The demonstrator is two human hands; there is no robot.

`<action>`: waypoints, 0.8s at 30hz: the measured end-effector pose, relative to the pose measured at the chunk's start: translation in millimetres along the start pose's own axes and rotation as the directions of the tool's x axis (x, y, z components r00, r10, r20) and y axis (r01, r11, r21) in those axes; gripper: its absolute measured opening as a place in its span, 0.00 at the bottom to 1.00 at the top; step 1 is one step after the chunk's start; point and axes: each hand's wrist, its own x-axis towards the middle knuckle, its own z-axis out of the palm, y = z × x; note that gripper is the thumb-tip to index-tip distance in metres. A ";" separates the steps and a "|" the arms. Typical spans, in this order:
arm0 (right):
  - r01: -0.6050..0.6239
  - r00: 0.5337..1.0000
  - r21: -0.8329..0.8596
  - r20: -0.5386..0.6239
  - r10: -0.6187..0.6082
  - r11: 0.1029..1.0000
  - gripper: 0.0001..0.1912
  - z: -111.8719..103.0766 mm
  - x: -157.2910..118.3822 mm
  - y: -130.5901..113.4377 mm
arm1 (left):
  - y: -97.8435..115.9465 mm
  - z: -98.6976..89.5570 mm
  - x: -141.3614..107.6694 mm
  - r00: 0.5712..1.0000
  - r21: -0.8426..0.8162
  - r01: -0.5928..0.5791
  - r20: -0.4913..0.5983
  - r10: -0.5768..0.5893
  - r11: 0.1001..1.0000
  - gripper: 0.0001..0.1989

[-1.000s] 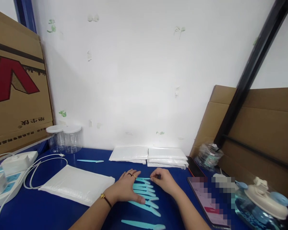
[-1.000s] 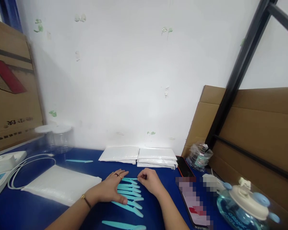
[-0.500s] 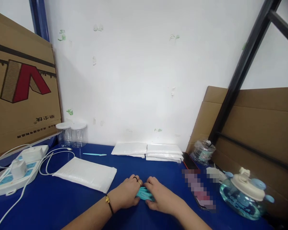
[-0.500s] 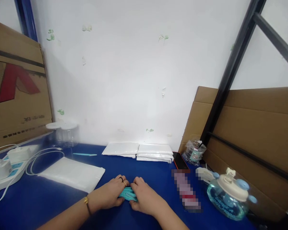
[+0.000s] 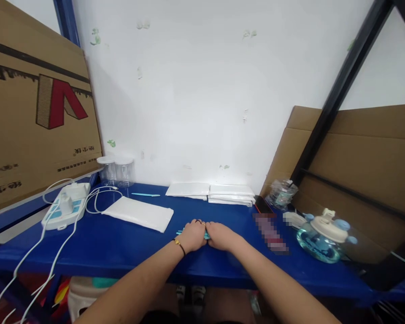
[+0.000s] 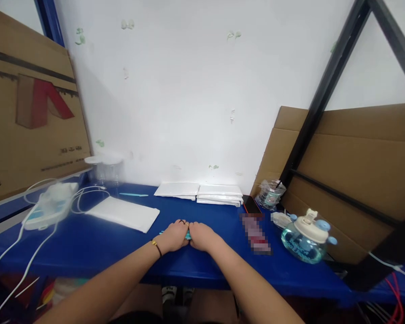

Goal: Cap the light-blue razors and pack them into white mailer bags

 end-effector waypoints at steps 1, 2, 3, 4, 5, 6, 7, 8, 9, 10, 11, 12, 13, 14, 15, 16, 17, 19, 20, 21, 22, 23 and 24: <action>-0.005 1.000 -0.003 0.009 0.005 1.000 0.20 -0.5 0.3 -0.2 | -0.1 1.0 0.4 1.000 -0.017 0.010 -0.002 -0.010 1.000 0.17; -0.011 1.000 -0.009 0.018 0.011 1.000 0.20 -1.5 0.6 -0.6 | -0.4 1.7 0.9 1.000 -0.034 0.021 -0.004 -0.021 0.999 0.17; -0.020 0.999 -0.018 0.028 0.020 1.000 0.19 -3.3 1.0 -1.1 | -0.8 2.0 1.6 0.999 -0.050 0.032 -0.008 -0.032 0.998 0.17; -0.029 0.999 -0.029 0.037 0.030 0.999 0.19 -6.1 1.4 -1.7 | -1.3 1.7 2.4 0.999 -0.067 0.041 -0.014 -0.042 0.997 0.17; -0.037 0.998 -0.041 0.045 0.039 0.998 0.19 -10.1 2.0 -2.4 | -1.8 1.0 3.3 0.998 -0.085 0.049 -0.025 -0.051 0.995 0.18; -0.046 0.997 -0.053 0.052 0.049 0.998 0.18 -15.4 2.7 -3.3 | -2.3 -0.1 4.2 0.998 -0.104 0.054 -0.039 -0.058 0.993 0.18; -0.054 0.997 -0.065 0.058 0.058 0.996 0.18 -21.8 3.4 -4.3 | -2.8 -1.6 5.1 0.996 -0.125 0.055 -0.057 -0.063 0.991 0.18; -0.061 0.996 -0.077 0.063 0.066 0.995 0.17 -29.2 4.2 -5.7 | -3.2 -3.2 6.0 0.995 -0.150 0.053 -0.078 -0.066 0.987 0.18; -0.069 0.995 -0.089 0.067 0.075 0.994 0.16 -37.5 5.1 -7.2 | -3.4 -4.9 6.9 0.993 -0.179 0.049 -0.100 -0.068 0.983 0.17; -0.076 0.994 -0.101 0.072 0.083 0.992 0.15 -46.5 6.1 -9.0 | -3.6 -6.7 7.8 0.990 -0.213 0.043 -0.122 -0.070 0.976 0.16; -0.084 0.993 -0.115 0.075 0.093 0.990 0.13 -56.2 7.0 -11.0 | -3.6 -8.5 8.9 0.987 -0.250 0.034 -0.144 -0.072 0.968 0.14; -0.093 0.992 -0.129 0.075 0.103 0.987 0.11 -66.5 7.8 -12.9 | -3.4 -10.4 9.9 0.983 -0.290 0.022 -0.167 -0.073 0.957 0.13; -0.102 0.991 -0.142 0.072 0.113 0.985 0.10 -77.6 8.2 -14.7 | -3.3 -12.4 11.0 0.979 -0.333 0.006 -0.190 -0.074 0.943 0.12; -0.111 0.991 -0.153 0.062 0.122 0.982 0.10 -89.3 8.2 -16.2 | -3.1 -14.5 12.1 0.974 -0.378 -0.014 -0.215 -0.073 0.926 0.11; -0.122 0.990 -0.163 0.048 0.131 0.979 0.12 -101.6 7.7 -17.2 | -2.9 -16.6 13.2 0.968 -0.423 -0.038 -0.241 -0.072 0.906 0.11; -0.131 0.990 -0.173 0.029 0.138 0.976 0.16 -113.9 6.7 -17.8 | -2.9 -18.7 14.4 0.961 -0.467 -0.062 -0.267 -0.073 0.882 0.10; -0.130 0.991 -0.168 0.003 0.132 0.977 0.21 -125.7 5.6 -18.1 | -3.1 -20.4 15.8 0.953 -0.510 -0.084 -0.293 -0.081 0.856 0.11; -0.067 0.995 -0.089 -0.075 0.061 0.994 0.31 -143.9 4.2 -19.1 | -4.2 -21.8 18.8 0.934 -0.591 -0.111 -0.337 -0.120 0.799 0.15; -0.011 0.991 -0.021 -0.136 0.008 1.000 0.31 -148.6 5.0 -20.3 | -5.1 -21.1 20.5 0.925 -0.629 -0.118 -0.352 -0.147 0.768 0.17; 0.050 0.978 0.049 -0.207 -0.039 0.998 0.29 -149.6 7.3 -22.4 | -6.2 -19.3 22.2 0.917 -0.665 -0.121 -0.359 -0.174 0.737 0.19; 0.108 0.958 0.111 -0.278 -0.073 0.988 0.24 -146.7 11.1 -25.3 | -7.4 -16.4 23.8 0.912 -0.699 -0.121 -0.358 -0.198 0.705 0.20; 0.140 0.938 0.148 -0.338 -0.083 0.979 0.19 -140.4 16.2 -28.5 | -8.6 -12.7 25.4 0.911 -0.730 -0.119 -0.350 -0.218 0.673 0.20; 0.145 0.924 0.162 -0.375 -0.075 0.976 0.16 -131.4 22.4 -31.6 | -9.7 -8.4 26.8 0.912 -0.757 -0.116 -0.337 -0.232 0.643 0.19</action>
